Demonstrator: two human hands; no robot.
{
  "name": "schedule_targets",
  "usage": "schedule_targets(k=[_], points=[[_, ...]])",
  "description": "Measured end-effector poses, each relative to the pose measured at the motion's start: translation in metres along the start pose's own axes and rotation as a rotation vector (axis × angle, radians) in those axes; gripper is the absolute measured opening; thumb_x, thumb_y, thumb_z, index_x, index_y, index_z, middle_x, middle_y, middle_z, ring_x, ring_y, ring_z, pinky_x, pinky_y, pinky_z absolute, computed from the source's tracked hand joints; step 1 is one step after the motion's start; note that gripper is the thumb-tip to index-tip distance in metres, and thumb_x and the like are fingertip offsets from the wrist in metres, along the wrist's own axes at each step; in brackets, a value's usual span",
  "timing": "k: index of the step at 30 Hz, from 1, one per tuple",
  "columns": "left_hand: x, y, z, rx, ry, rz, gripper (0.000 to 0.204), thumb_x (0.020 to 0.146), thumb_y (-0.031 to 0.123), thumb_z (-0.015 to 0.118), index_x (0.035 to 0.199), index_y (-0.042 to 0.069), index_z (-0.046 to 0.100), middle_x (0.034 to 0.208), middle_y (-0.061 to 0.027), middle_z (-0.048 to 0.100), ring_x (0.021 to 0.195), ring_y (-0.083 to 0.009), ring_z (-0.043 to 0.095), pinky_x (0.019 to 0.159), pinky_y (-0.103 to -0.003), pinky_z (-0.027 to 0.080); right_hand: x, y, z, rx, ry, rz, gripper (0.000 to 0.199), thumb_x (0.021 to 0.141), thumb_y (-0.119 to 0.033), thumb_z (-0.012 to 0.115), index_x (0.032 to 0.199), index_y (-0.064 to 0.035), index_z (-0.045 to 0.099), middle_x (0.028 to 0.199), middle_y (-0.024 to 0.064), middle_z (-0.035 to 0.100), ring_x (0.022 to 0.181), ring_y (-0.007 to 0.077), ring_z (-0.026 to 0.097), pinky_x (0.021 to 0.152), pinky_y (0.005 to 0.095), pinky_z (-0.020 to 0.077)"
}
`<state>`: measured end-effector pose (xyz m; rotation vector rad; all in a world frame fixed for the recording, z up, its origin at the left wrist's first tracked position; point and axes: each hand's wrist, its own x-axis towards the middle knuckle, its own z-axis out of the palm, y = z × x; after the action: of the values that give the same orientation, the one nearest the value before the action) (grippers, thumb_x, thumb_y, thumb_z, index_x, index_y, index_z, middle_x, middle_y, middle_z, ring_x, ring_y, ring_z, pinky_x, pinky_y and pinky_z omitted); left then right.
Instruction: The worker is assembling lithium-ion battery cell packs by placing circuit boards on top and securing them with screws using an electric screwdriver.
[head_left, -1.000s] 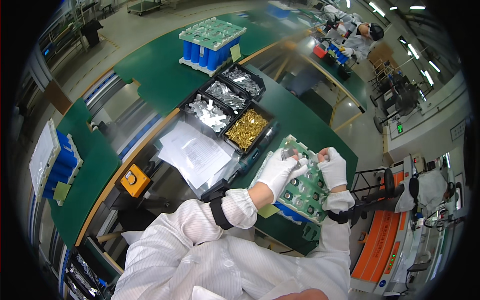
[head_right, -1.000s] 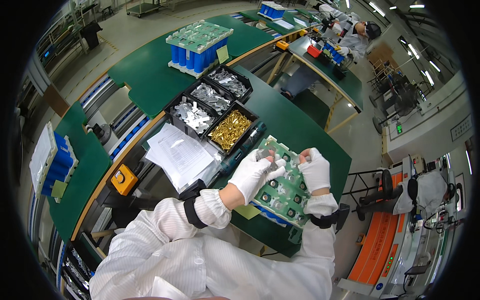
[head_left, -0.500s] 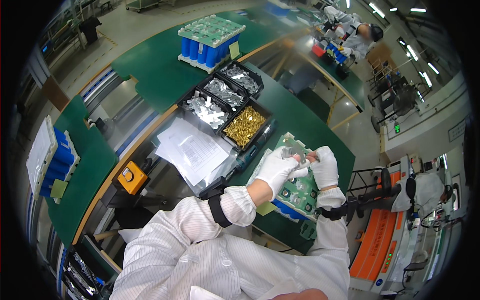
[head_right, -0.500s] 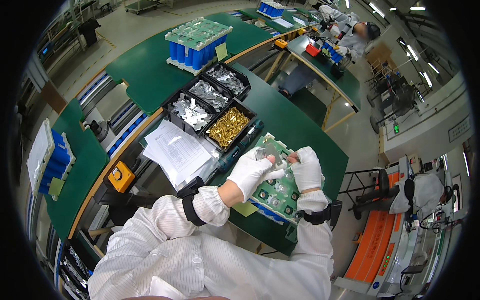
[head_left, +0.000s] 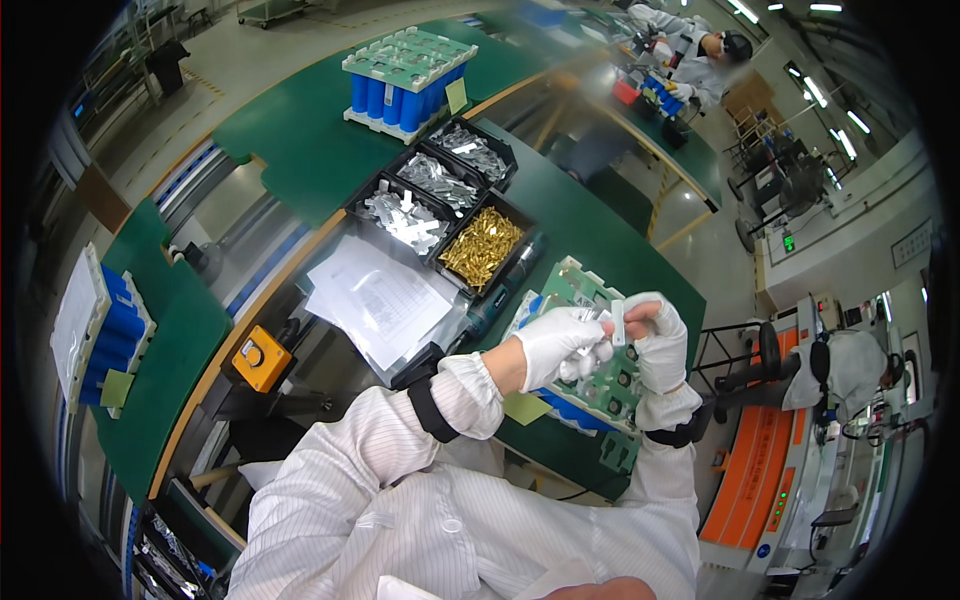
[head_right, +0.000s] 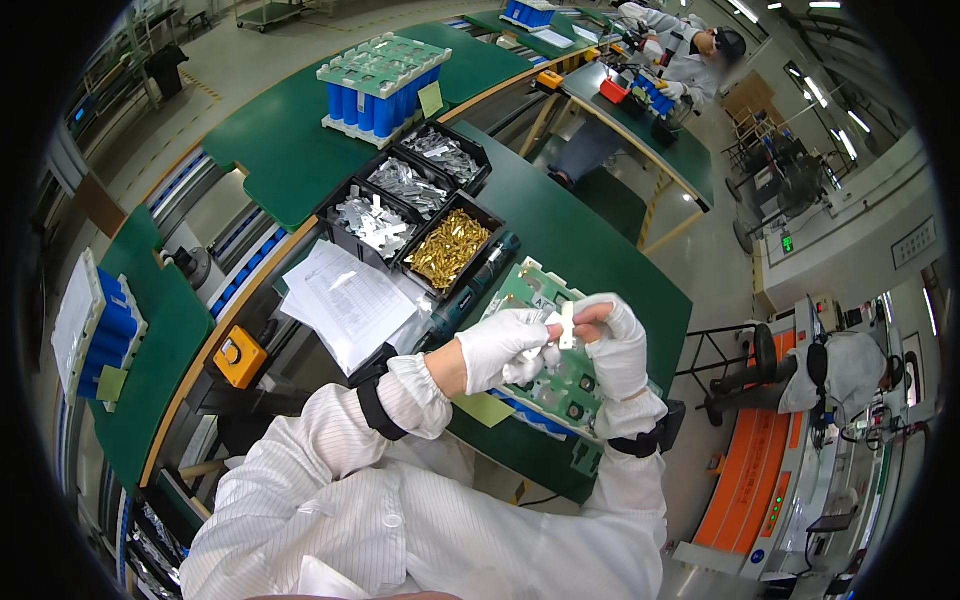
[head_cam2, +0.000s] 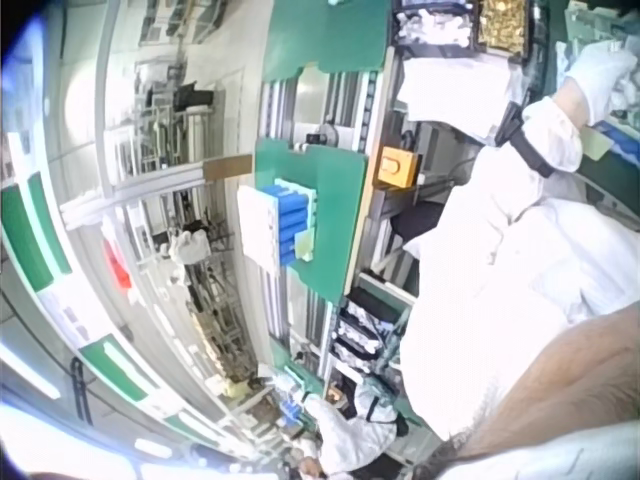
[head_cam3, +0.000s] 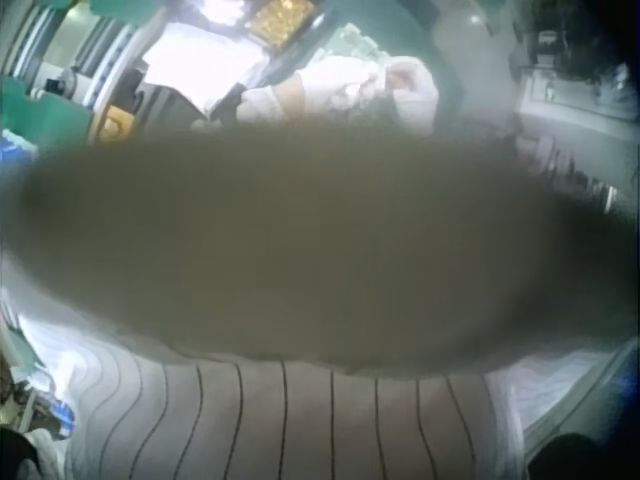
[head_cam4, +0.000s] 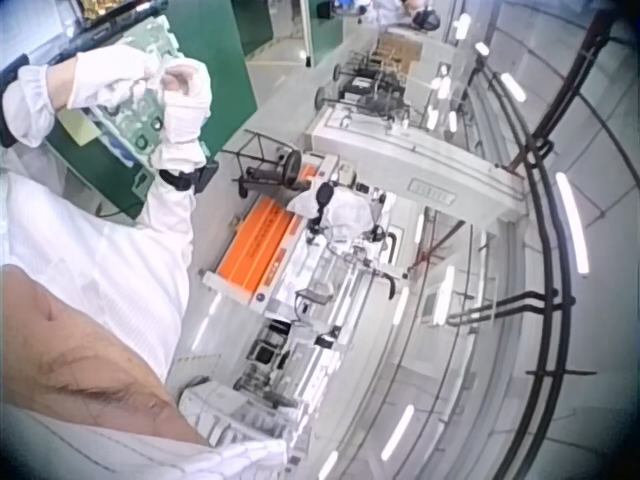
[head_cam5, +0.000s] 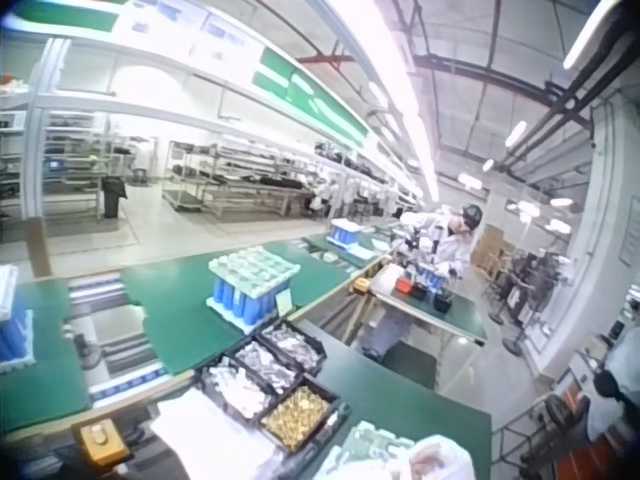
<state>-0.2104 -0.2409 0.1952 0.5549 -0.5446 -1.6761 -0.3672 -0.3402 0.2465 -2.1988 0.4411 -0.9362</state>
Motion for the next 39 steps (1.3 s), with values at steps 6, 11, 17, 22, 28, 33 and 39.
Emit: schedule_targets(k=[6,11,17,22,28,33,39], points=[[0.01,-0.011,0.002,-0.08,0.274,0.351,0.012,0.098,0.016,0.049,0.107,0.007,0.048,0.093,-0.0078,0.059,0.064,-0.0128,0.057,0.05,-0.024,0.045,0.003,0.011,-0.002,-0.214,0.063,0.339,0.006,0.084,-0.003,0.065,0.089,-0.0035,0.062,0.076,0.0034,0.059,0.066,0.0124,0.055,0.063,0.0254,0.0455],[0.005,-0.006,0.005,-0.216,0.249,0.361,0.021,0.1,0.007,0.042,0.119,0.002,0.046,0.107,-0.0123,0.056,0.091,-0.0233,0.063,0.074,-0.035,0.057,-0.005,0.028,0.009,-0.476,-0.043,0.3,0.013,0.078,-0.006,0.072,0.087,-0.003,0.063,0.073,0.0085,0.063,0.067,0.0195,0.062,0.061,0.031,0.0491],[-0.003,-0.001,0.013,-0.279,0.201,0.335,0.021,0.096,0.0,0.047,0.116,-0.005,0.047,0.108,-0.0148,0.057,0.103,-0.0304,0.063,0.089,-0.041,0.057,-0.006,0.037,0.013,-0.613,-0.04,0.087,0.02,0.07,-0.005,0.077,0.082,-0.0037,0.061,0.081,0.0105,0.06,0.078,0.0279,0.062,0.07,0.036,0.0498],[-0.001,-0.006,0.008,-0.234,0.225,0.309,0.02,0.096,0.005,0.053,0.113,-0.005,0.05,0.106,-0.0139,0.059,0.097,-0.0304,0.066,0.083,-0.039,0.059,-0.005,0.035,0.008,-0.574,-0.04,0.141,0.018,0.073,-0.005,0.076,0.086,-0.0043,0.063,0.085,0.0096,0.062,0.077,0.0247,0.062,0.07,0.0331,0.0499],[-0.003,-0.004,0.01,-0.151,0.231,0.353,0.019,0.095,0.016,0.058,0.106,0.001,0.055,0.096,-0.0099,0.063,0.081,-0.0221,0.067,0.059,-0.029,0.055,0.001,0.006,-0.005,-0.119,0.111,0.23,0.015,0.083,-0.001,0.069,0.097,-0.0028,0.064,0.088,0.0039,0.064,0.075,0.0108,0.059,0.068,0.024,0.0482],[-0.008,0.002,0.01,0.147,0.119,0.107,0.02,0.095,0.026,0.059,0.095,0.006,0.06,0.078,-0.0029,0.064,0.048,-0.0074,0.051,0.038,-0.02,0.034,-0.003,-0.012,0.004,-0.185,0.006,0.004,0.019,0.079,0.003,0.072,0.096,-0.0035,0.066,0.088,0.004,0.065,0.077,0.0111,0.06,0.069,0.0242,0.0493],[-0.005,0.001,0.003,0.141,0.047,0.057,0.018,0.096,0.021,0.056,0.102,0.005,0.056,0.08,-0.0046,0.062,0.047,-0.0081,0.047,0.04,-0.021,0.034,-0.003,-0.014,-0.001,-0.284,0.021,-0.228,0.017,0.076,0.005,0.073,0.087,-0.0047,0.064,0.084,0.0057,0.064,0.074,0.0142,0.062,0.066,0.0263,0.0493]])
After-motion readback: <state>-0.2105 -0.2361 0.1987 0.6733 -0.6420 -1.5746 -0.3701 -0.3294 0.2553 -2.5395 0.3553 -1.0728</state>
